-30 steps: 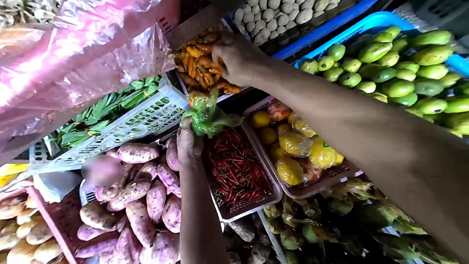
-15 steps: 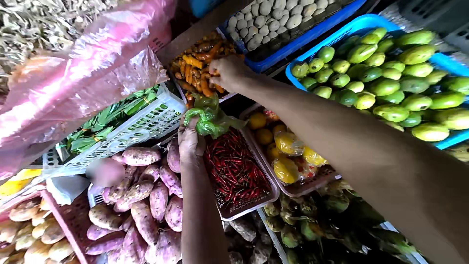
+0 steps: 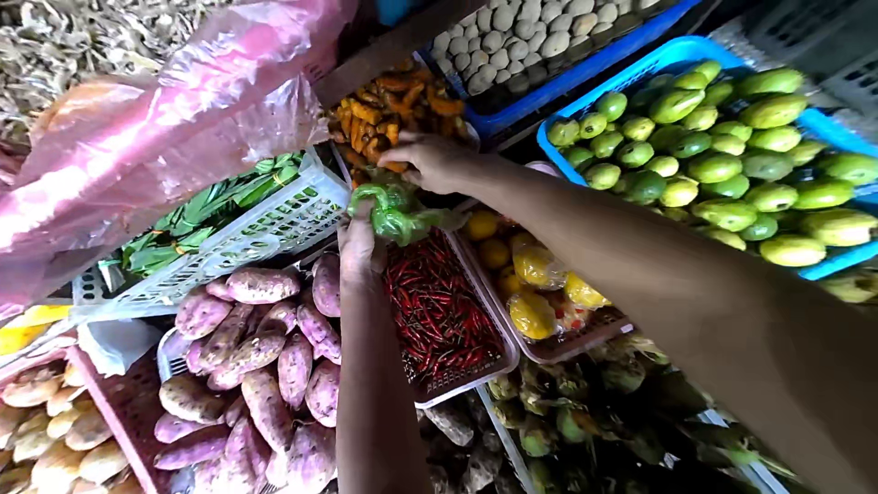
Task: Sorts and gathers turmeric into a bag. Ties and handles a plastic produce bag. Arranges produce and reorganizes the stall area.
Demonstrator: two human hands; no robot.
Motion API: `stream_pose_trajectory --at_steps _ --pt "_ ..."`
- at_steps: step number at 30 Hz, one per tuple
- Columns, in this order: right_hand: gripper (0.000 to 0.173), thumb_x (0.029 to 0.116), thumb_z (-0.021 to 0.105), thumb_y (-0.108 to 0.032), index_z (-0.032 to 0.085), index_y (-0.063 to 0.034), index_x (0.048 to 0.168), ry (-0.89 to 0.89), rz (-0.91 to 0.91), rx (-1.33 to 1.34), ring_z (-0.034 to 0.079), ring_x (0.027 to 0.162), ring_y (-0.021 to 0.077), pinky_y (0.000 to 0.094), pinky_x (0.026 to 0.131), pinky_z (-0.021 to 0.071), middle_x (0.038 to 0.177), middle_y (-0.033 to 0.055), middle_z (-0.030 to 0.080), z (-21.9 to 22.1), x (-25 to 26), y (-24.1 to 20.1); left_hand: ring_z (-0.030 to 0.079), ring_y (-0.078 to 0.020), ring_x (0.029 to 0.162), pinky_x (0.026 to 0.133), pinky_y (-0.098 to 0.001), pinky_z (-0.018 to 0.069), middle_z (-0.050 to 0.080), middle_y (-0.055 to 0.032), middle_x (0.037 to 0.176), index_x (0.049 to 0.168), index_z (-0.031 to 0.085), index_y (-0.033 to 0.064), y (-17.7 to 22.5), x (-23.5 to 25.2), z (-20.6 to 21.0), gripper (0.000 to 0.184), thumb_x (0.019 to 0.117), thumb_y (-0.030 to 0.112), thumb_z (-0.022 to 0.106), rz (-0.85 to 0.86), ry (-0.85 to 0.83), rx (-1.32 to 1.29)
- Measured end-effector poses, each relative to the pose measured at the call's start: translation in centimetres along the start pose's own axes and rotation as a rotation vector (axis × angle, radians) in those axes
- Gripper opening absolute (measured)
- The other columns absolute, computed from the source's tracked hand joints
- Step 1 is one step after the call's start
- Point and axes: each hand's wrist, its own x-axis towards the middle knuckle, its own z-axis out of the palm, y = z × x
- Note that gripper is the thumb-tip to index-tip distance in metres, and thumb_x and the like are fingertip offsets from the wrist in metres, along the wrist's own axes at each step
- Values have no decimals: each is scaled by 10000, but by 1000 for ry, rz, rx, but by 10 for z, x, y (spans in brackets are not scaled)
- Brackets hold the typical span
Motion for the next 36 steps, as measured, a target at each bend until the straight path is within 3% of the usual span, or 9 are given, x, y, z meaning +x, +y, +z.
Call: stream_pose_trajectory --at_steps 5,10,13,18,22,26,31,34,36 --pt "410 989 603 -21 670 -181 1361 -33 128 78 563 1305 354 523 1101 442 1431 181 574 -4 4 -12 681 -144 872 772 -366 596 685 -39 998 1216 600 119 2 -22 -27 234 1037 263 551 -121 -90 73" --pt "398 994 586 -69 654 -138 1380 155 42 34 514 1325 389 529 1111 422 1443 216 523 -5 -16 -22 712 -141 865 761 -347 608 722 -31 925 1075 637 142 6 -42 -34 441 1121 346 249 -125 -165 -429" --pt "413 1048 574 -234 588 -32 1407 132 -44 423 602 1246 289 450 1058 492 1390 201 593 1 -50 -43 726 -175 895 773 -388 618 738 -44 941 1071 669 149 12 -59 -28 549 1107 458 216 -116 -223 -585" --pt "466 963 668 -100 572 -85 1418 44 17 764 665 1132 184 405 998 554 1308 116 662 28 -123 -73 721 -176 884 739 -402 622 734 -49 948 1096 667 169 3 -109 -29 563 1070 560 263 -64 -244 -607" --pt "336 1010 603 -127 625 7 1317 -27 256 712 649 1129 180 372 1018 517 1241 159 674 28 -189 -84 709 -70 844 748 -291 619 724 0 925 1188 579 72 -5 -184 -59 329 1083 284 352 -82 -117 -125" --pt "227 1036 585 -149 646 -12 1206 -127 620 1193 656 958 103 312 884 564 1070 55 678 26 -260 -112 703 -88 903 822 -321 606 726 -28 1035 1304 547 -27 -29 -226 -104 445 866 49 583 -135 -214 164" --pt "208 1045 560 -158 621 -38 1203 -5 760 1358 685 858 117 318 792 600 982 44 693 32 -318 -139 605 -86 1205 1045 -313 508 624 -114 1340 1400 485 -94 -30 -277 -141 798 783 307 795 115 -365 481" --pt "287 1051 575 -240 655 -23 1220 115 746 1086 668 946 109 319 857 578 1079 74 693 28 -337 -144 538 -179 1339 1096 -387 487 542 -56 1489 1478 509 114 -1 -315 -141 723 857 387 759 264 -490 315" --pt "321 1065 549 -244 630 -11 1270 126 728 1026 641 1081 131 336 957 541 1203 113 666 14 -348 -153 664 -80 1099 918 -281 567 691 86 1267 1321 662 304 28 -333 -122 469 902 512 702 409 -523 116"
